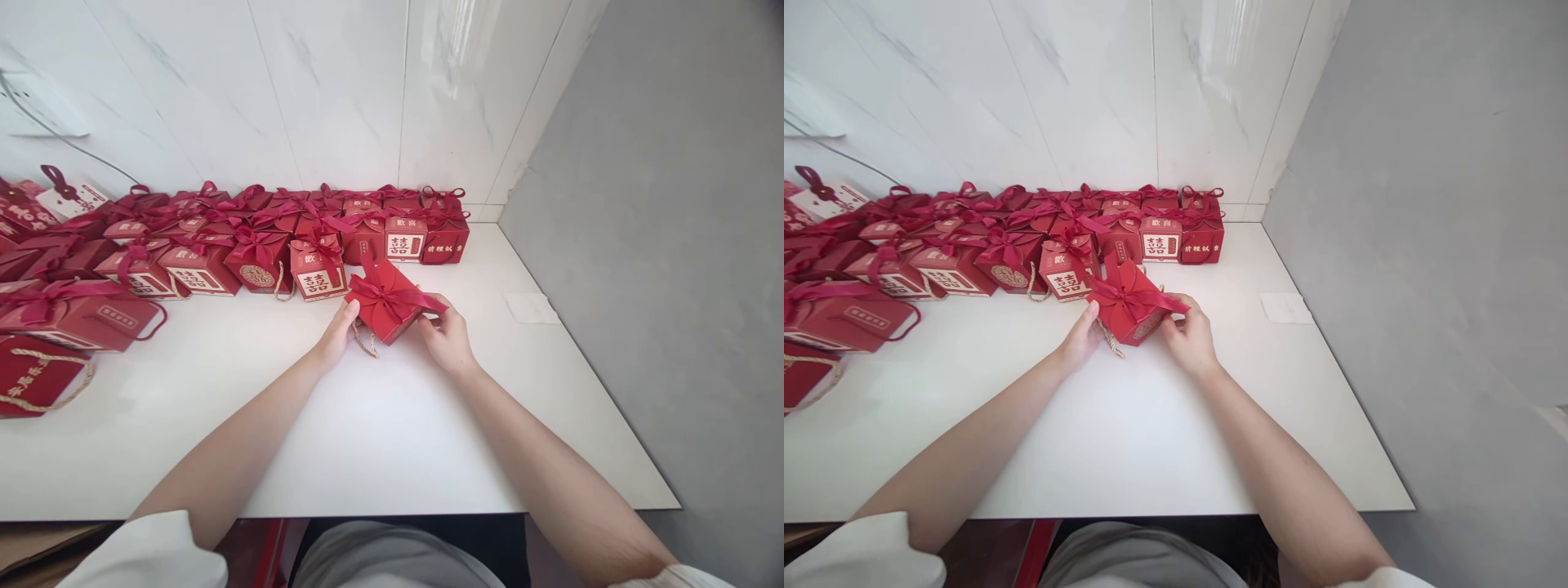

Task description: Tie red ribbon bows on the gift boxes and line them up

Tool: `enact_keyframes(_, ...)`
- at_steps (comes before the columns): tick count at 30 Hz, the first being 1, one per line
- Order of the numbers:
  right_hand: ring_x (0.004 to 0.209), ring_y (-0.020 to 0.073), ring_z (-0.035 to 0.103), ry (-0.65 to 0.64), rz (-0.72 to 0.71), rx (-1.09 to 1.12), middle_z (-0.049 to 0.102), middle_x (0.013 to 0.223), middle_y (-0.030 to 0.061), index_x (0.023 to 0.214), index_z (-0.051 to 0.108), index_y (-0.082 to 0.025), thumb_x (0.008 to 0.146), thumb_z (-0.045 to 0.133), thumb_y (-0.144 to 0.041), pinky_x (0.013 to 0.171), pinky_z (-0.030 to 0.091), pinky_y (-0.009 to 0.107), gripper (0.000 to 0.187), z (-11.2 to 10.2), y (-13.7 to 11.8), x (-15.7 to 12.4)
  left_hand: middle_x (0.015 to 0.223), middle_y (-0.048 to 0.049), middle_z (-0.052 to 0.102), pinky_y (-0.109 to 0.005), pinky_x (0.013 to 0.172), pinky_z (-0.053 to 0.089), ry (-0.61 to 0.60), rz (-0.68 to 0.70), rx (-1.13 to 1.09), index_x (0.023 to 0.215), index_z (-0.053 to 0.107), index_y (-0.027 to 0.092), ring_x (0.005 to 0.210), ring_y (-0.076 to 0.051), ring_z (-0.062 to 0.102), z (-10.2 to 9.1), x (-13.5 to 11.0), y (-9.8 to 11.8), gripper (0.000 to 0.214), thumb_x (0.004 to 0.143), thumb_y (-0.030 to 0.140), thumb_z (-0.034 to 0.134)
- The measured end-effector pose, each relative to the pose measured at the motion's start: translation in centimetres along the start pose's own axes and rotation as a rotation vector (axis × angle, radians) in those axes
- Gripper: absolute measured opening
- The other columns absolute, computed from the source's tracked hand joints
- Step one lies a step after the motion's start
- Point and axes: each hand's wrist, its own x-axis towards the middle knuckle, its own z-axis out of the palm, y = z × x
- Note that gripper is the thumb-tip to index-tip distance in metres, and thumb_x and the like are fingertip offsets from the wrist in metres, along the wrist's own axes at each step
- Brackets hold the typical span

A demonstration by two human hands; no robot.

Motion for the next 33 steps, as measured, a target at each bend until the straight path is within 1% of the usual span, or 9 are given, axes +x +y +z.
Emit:
enact_keyframes(12, 0.099, 0.0223, 0.066, -0.006, -0.002, -0.006, 0.068, 0.116, 0.0074, 0.113, 0.065, -0.020, 0.078, 0.051, -0.020, 0.075, 0.057, 0.034, 0.037, -0.02, -0.22, 0.01, 0.131, -0.0087, 0.067, -0.050, 0.107, 0.046, 0.005, -0.008, 0.005, 0.132, 0.056, 0.023, 0.130, -0.035, 0.055, 0.07, -0.08, 0.08, 0.064, 0.084, 0.064, 0.063)
enact_keyframes(18, 0.101, 0.0225, 0.066, -0.015, 0.005, -0.004, 0.068, 0.117, 0.0071, 0.113, 0.065, -0.021, 0.079, 0.051, -0.019, 0.077, 0.056, 0.034, 0.037, -0.04, -0.25, -0.02, 0.132, -0.0086, 0.067, -0.049, 0.102, 0.050, -0.005, -0.004, 0.029, 0.132, 0.056, 0.024, 0.130, -0.035, 0.056, -0.09, -0.04, -0.02, 0.064, 0.083, 0.066, 0.062)
enact_keyframes(24, 0.101, 0.0229, 0.066, -0.013, -0.003, -0.002, 0.068, 0.118, 0.0072, 0.113, 0.065, -0.022, 0.079, 0.052, -0.020, 0.077, 0.056, 0.034, 0.036, -0.08, -0.20, -0.02, 0.131, -0.0086, 0.067, -0.050, 0.107, 0.047, -0.015, 0.005, 0.044, 0.132, 0.056, 0.024, 0.131, -0.034, 0.055, 0.03, -0.07, 0.03, 0.063, 0.085, 0.065, 0.060)
enact_keyframes(26, 0.102, 0.0235, 0.066, -0.017, 0.004, 0.001, 0.068, 0.120, 0.0075, 0.113, 0.065, -0.022, 0.080, 0.053, -0.021, 0.077, 0.056, 0.035, 0.035, -0.06, -0.10, -0.12, 0.132, -0.0093, 0.066, -0.049, 0.109, 0.045, 0.003, 0.058, 0.086, 0.131, 0.057, 0.023, 0.134, -0.034, 0.052, 0.17, -0.19, 0.09, 0.061, 0.085, 0.065, 0.059)
enact_keyframes(28, 0.106, 0.0249, 0.065, -0.030, 0.015, 0.026, 0.067, 0.122, 0.0078, 0.113, 0.065, -0.022, 0.082, 0.056, -0.025, 0.081, 0.055, 0.037, 0.033, -0.05, 0.08, -0.20, 0.135, -0.0098, 0.063, -0.047, 0.112, 0.041, 0.039, 0.192, 0.156, 0.129, 0.058, 0.023, 0.137, -0.034, 0.048, 0.39, -0.38, 0.25, 0.059, 0.084, 0.061, 0.064)
enact_keyframes(31, 0.108, 0.0263, 0.065, -0.061, 0.061, 0.151, 0.068, 0.123, 0.0081, 0.110, 0.066, -0.023, 0.090, 0.054, -0.039, 0.091, 0.053, 0.042, 0.028, -0.20, 0.35, -0.10, 0.141, -0.0104, 0.057, -0.043, 0.115, 0.037, 0.088, 0.410, 0.238, 0.131, 0.057, 0.024, 0.139, -0.034, 0.045, 0.73, -0.61, 0.55, 0.063, 0.077, 0.054, 0.073)
enact_keyframes(33, 0.108, 0.0268, 0.066, -0.084, 0.133, 0.239, 0.067, 0.125, 0.0085, 0.109, 0.066, -0.023, 0.094, 0.048, -0.051, 0.094, 0.052, 0.044, 0.036, -0.38, 0.41, 0.17, 0.142, -0.0102, 0.055, -0.043, 0.116, 0.035, 0.128, 0.471, 0.236, 0.131, 0.056, 0.025, 0.140, -0.033, 0.044, 0.80, -0.62, 0.65, 0.065, 0.076, 0.054, 0.074)
